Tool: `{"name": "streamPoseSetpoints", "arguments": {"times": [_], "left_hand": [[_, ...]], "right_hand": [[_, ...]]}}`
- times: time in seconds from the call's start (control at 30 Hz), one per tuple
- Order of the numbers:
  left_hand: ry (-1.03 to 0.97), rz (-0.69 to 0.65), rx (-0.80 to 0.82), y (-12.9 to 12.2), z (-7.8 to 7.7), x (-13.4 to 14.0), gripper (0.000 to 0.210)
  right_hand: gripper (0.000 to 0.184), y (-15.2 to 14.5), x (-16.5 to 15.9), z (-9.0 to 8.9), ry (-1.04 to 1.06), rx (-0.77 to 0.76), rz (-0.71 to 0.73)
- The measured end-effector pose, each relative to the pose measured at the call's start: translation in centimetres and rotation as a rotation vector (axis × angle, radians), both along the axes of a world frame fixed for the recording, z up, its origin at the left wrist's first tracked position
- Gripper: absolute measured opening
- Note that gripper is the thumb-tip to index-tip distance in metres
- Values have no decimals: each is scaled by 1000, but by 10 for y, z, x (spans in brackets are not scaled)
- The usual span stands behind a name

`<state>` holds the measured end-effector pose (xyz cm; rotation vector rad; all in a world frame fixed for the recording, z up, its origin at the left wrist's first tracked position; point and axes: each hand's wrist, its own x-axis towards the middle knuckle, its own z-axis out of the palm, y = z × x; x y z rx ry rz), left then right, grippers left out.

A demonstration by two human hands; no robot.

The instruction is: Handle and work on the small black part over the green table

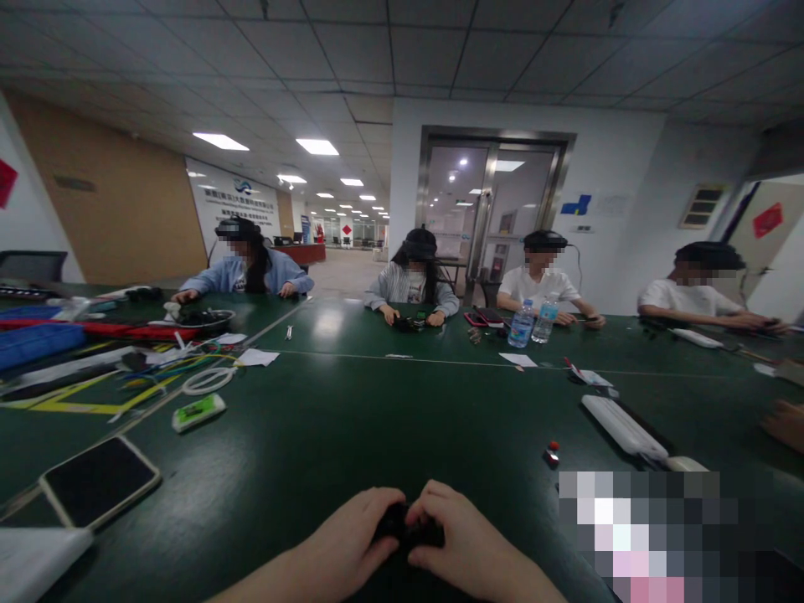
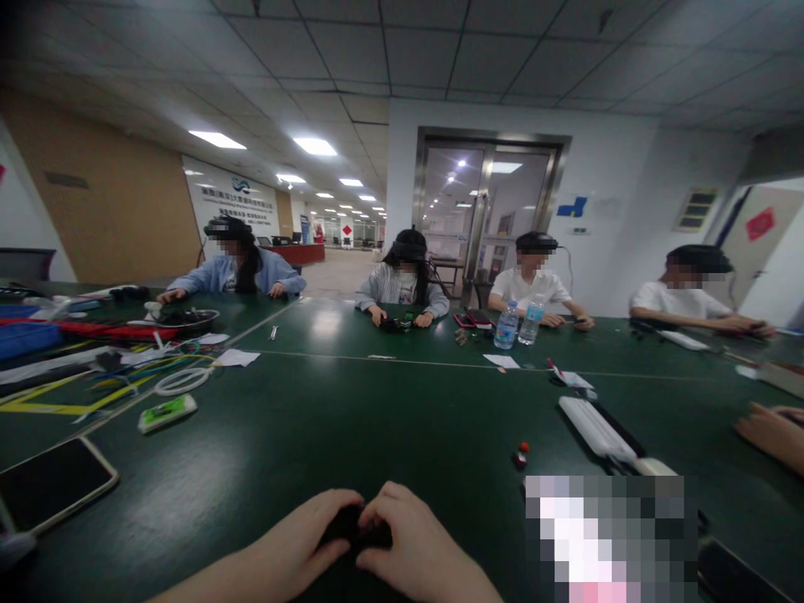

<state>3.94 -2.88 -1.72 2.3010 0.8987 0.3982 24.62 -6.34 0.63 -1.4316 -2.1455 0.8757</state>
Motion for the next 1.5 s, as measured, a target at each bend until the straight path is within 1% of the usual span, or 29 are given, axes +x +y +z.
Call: {"name": "streamPoseSetpoints", "arguments": {"times": [0.13,0.23,0.43,0.5,0.57,0.6,0.67,0.7,0.77,0.83,0.93,1.03,1.13,1.27,1.5], "left_hand": [[-1,-5,-4,-2,2,1,41],[-6,-1,-8,-1,3,1,41],[-18,1,-12,-1,3,1,41],[-14,3,-17,-1,3,0,40],[-15,6,-20,0,3,0,40],[-15,11,-22,0,4,0,40],[-13,21,-26,0,4,0,41],[-12,22,-28,0,5,0,42],[-11,19,-35,0,6,0,42],[-6,14,-40,-1,7,-1,43],[3,17,-46,-1,8,-1,43],[-8,12,-36,-1,9,0,42],[-8,6,-33,-2,10,0,42],[-6,9,-44,-1,10,0,42],[-4,25,-70,-1,9,-2,43]], "right_hand": [[27,-1,-1,1,-10,9,7],[28,0,-1,1,-32,6,-18],[17,1,-3,-5,-58,29,-34],[17,1,-3,-5,-39,22,-40],[15,2,-2,-4,30,-1,-60],[14,4,0,-2,89,-8,-86],[12,9,8,0,239,6,-184],[15,12,14,1,320,54,-274],[24,20,26,-1,419,134,-448],[30,27,35,-6,470,195,-591],[34,30,38,-13,451,222,-661],[32,27,31,-16,431,218,-657],[30,24,26,-13,419,204,-641],[29,23,27,-11,410,199,-635],[30,24,29,-13,419,189,-625]]}}
